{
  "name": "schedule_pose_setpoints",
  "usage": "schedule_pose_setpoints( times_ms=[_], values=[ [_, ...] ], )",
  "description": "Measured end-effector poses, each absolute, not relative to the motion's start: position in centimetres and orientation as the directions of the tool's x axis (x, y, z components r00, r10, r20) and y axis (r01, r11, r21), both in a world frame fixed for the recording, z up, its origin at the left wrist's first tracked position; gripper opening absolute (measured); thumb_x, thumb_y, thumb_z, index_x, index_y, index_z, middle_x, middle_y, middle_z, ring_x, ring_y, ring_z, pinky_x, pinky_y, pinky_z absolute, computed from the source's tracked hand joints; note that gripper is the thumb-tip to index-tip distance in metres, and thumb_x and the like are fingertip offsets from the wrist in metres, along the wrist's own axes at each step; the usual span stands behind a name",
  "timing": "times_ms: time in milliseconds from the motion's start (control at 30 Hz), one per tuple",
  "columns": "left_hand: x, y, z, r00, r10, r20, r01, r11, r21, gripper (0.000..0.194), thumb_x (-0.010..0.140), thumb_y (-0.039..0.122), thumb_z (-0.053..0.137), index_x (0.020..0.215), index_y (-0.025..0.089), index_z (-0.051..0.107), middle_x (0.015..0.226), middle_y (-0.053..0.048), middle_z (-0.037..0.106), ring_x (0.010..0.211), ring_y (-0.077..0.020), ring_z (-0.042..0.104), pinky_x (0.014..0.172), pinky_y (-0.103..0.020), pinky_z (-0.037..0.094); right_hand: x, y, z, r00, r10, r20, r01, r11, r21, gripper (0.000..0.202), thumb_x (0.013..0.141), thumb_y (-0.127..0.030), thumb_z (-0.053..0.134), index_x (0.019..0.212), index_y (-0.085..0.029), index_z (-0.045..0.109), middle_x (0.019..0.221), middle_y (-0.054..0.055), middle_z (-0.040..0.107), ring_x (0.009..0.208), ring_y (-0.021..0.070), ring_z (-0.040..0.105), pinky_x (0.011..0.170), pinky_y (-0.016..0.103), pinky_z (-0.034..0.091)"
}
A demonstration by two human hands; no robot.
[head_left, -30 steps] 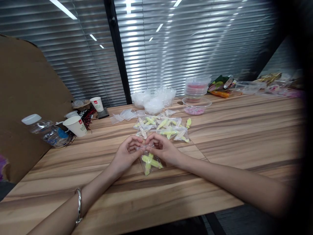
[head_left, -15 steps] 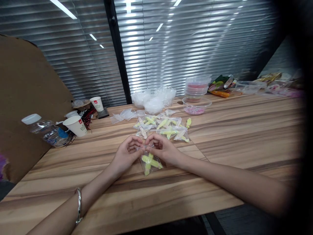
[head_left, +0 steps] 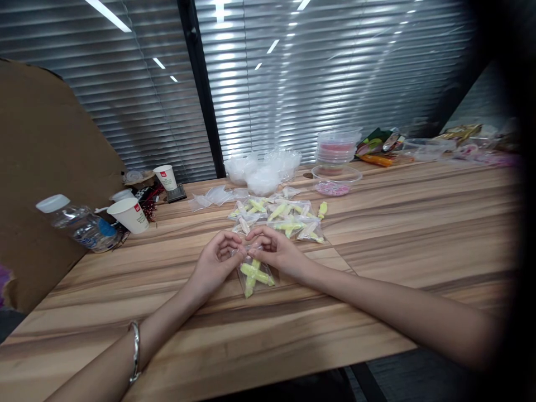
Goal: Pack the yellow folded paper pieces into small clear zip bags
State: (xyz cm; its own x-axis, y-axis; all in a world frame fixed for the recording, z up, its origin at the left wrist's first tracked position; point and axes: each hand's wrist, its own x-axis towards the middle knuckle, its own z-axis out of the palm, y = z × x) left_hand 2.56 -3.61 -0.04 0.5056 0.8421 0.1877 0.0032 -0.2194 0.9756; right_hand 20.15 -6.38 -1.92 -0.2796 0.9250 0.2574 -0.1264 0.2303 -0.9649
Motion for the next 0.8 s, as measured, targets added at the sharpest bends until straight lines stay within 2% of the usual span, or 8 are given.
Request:
schedule_pose_setpoints(
  times_ms=[167, 367, 567, 800],
  values=[
    [2.48, -3.78, 0.26, 0.479, 0.868, 0.134, 0.01, -0.158, 0.987, 0.026, 0.076, 0.026, 0.065, 0.096, 0.018, 0.05, 0.081, 0.0, 0.058, 0.077, -0.0114, 0.055, 0.072, -0.022, 0.044, 20.03, -6.64, -1.24, -0.223, 0.946, 0.235, -0.132, 0.21, -0.969, 0.029, 0.076, -0.03, 0.066, 0.099, -0.019, 0.051, 0.075, -0.002, 0.058, 0.068, 0.011, 0.055, 0.062, 0.022, 0.041],
    [2.22, -3.44, 0.19, 0.375, 0.911, 0.173, -0.016, -0.18, 0.984, 0.027, 0.077, 0.026, 0.064, 0.099, 0.02, 0.05, 0.076, 0.002, 0.058, 0.076, -0.0112, 0.056, 0.077, -0.024, 0.044, 20.31, -6.34, -1.28, -0.132, 0.96, 0.248, -0.202, 0.219, -0.955, 0.027, 0.075, -0.03, 0.066, 0.095, -0.02, 0.051, 0.074, -0.002, 0.058, 0.068, 0.0108, 0.057, 0.064, 0.023, 0.043],
    [2.26, -3.43, 0.27, 0.342, 0.92, 0.194, 0.007, -0.209, 0.978, 0.027, 0.074, 0.023, 0.066, 0.096, 0.018, 0.051, 0.074, 0.002, 0.057, 0.073, -0.01, 0.054, 0.074, -0.022, 0.044, 20.46, -6.31, -1.32, -0.142, 0.963, 0.227, -0.187, 0.199, -0.962, 0.026, 0.076, -0.029, 0.065, 0.096, -0.021, 0.052, 0.076, -0.003, 0.058, 0.067, 0.0096, 0.055, 0.058, 0.02, 0.04],
    [2.18, -3.46, 0.21, 0.366, 0.9, 0.235, 0.035, -0.266, 0.963, 0.024, 0.074, 0.02, 0.064, 0.093, 0.017, 0.049, 0.072, 0.003, 0.055, 0.069, -0.0092, 0.053, 0.069, -0.02, 0.043, 20.52, -6.42, -1.02, -0.174, 0.959, 0.224, -0.154, 0.198, -0.968, 0.029, 0.074, -0.03, 0.066, 0.097, -0.019, 0.053, 0.079, -0.001, 0.059, 0.072, 0.0112, 0.055, 0.062, 0.022, 0.041]
  ],
)
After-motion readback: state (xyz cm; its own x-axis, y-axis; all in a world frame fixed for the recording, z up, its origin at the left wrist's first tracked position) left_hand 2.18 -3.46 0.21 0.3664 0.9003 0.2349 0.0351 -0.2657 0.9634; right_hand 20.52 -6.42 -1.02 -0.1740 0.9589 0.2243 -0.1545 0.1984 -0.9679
